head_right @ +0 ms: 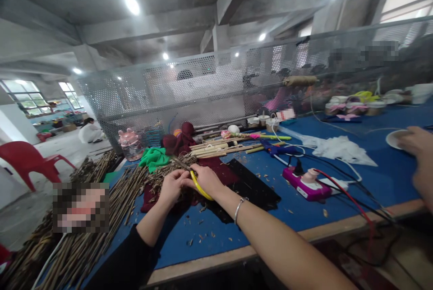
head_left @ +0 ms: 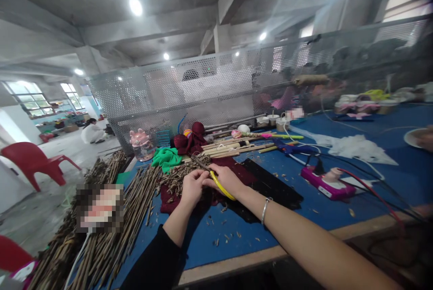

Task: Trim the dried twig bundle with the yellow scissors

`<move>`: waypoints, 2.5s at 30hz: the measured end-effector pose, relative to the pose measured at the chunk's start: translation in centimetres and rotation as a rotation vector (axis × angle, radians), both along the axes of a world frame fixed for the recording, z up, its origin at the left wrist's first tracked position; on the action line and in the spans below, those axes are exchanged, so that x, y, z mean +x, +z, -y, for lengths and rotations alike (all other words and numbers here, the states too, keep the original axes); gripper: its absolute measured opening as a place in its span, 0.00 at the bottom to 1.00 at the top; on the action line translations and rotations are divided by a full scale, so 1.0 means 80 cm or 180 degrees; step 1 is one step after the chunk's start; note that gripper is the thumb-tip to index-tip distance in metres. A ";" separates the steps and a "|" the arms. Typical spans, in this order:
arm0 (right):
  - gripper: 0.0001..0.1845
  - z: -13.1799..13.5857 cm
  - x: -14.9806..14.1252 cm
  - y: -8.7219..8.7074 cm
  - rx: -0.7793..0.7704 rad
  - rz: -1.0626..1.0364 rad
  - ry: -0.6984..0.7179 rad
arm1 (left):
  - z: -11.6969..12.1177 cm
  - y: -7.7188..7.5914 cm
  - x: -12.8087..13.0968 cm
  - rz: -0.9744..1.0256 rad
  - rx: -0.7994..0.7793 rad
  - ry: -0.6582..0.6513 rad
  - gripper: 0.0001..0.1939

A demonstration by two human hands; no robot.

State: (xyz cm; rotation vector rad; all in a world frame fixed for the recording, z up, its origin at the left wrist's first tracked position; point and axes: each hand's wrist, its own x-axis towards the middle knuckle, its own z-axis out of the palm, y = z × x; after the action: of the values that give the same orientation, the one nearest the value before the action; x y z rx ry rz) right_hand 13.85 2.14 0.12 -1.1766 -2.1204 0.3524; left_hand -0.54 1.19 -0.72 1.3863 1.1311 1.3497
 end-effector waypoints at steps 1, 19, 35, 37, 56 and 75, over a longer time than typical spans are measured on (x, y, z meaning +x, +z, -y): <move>0.23 0.000 0.000 0.000 -0.0040 0.0003 -0.0010 | 0.000 0.000 0.000 0.0041 -0.0029 -0.0006 0.16; 0.30 0.002 0.005 0.005 0.0262 0.0282 -0.0058 | 0.004 0.010 0.000 -0.0085 0.0110 0.0359 0.15; 0.27 0.002 -0.001 0.002 0.0226 0.0035 -0.0122 | 0.003 0.001 0.008 0.0557 -0.0374 -0.0081 0.17; 0.27 0.001 -0.001 0.001 0.0275 0.0033 -0.0102 | 0.004 0.003 0.009 0.0561 -0.0385 -0.0067 0.17; 0.29 0.003 -0.001 0.003 0.0260 0.0364 -0.0125 | 0.010 0.011 0.006 0.0161 0.0021 0.0367 0.14; 0.23 0.003 0.001 0.005 0.0094 0.0737 -0.0231 | 0.005 0.007 0.005 0.0300 0.0008 0.0526 0.09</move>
State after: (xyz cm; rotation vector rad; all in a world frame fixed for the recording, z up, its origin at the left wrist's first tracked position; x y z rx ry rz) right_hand 13.95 1.92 0.50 -1.3275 -2.2633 0.1573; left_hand -0.17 0.78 -0.12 1.2394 1.2018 1.5177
